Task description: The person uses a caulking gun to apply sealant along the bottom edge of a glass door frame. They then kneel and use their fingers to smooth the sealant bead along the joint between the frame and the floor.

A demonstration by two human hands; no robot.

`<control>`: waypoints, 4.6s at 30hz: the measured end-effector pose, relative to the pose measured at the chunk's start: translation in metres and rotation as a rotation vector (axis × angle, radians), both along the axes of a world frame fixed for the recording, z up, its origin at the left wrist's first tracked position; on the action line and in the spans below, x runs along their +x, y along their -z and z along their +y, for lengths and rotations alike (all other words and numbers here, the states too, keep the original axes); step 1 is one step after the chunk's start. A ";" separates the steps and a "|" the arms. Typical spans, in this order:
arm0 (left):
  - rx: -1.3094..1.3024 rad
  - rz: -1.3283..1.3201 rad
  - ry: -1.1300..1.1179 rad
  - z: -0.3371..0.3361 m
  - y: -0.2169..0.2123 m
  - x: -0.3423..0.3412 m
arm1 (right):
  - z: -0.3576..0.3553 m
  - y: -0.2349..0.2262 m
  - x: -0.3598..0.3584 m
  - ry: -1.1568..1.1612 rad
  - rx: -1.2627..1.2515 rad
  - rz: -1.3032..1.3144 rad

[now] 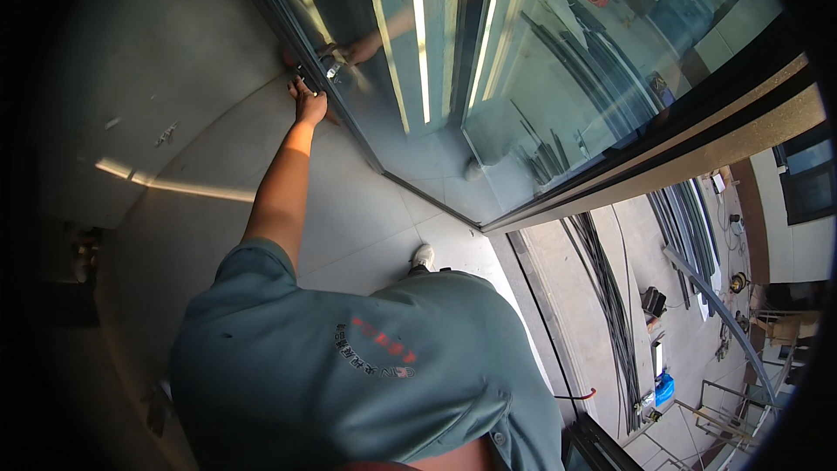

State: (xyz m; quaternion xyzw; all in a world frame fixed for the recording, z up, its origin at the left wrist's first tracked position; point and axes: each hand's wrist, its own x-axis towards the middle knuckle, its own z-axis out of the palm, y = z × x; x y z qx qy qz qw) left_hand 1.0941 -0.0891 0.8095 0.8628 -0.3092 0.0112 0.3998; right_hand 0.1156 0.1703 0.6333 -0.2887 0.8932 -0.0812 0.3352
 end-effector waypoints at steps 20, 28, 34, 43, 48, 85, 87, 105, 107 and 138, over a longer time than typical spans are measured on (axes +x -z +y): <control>0.002 -0.059 0.154 -0.119 -0.006 0.022 | 0.012 -0.017 0.055 0.155 0.020 -0.005; 0.016 -0.098 0.122 -0.125 0.001 0.021 | 0.022 -0.016 0.065 0.198 0.010 -0.015; 0.060 -0.101 0.109 -0.126 -0.004 0.015 | 0.027 -0.016 0.070 0.222 0.008 -0.016; 0.012 -0.086 0.114 -0.127 -0.011 0.007 | 0.045 -0.014 0.071 0.274 0.012 -0.013; -0.035 -0.128 0.122 -0.129 0.007 0.016 | 0.090 -0.008 0.058 0.330 0.010 -0.010; 1.125 0.642 1.250 0.124 0.136 -0.650 | 0.117 -0.229 -0.011 0.054 -0.310 -0.465; 1.176 0.866 1.155 0.124 0.131 -0.686 | 0.116 -0.244 -0.010 0.023 -0.390 -0.515; 1.240 1.556 0.628 0.078 0.297 -0.766 | 0.118 -0.082 0.078 0.463 0.153 -0.639; 1.260 1.528 0.648 0.075 0.316 -0.763 | 0.120 -0.053 0.093 0.643 -0.043 -0.779; 1.045 1.160 0.418 -0.021 0.650 -0.702 | -0.001 0.315 0.142 -0.397 -0.463 -0.447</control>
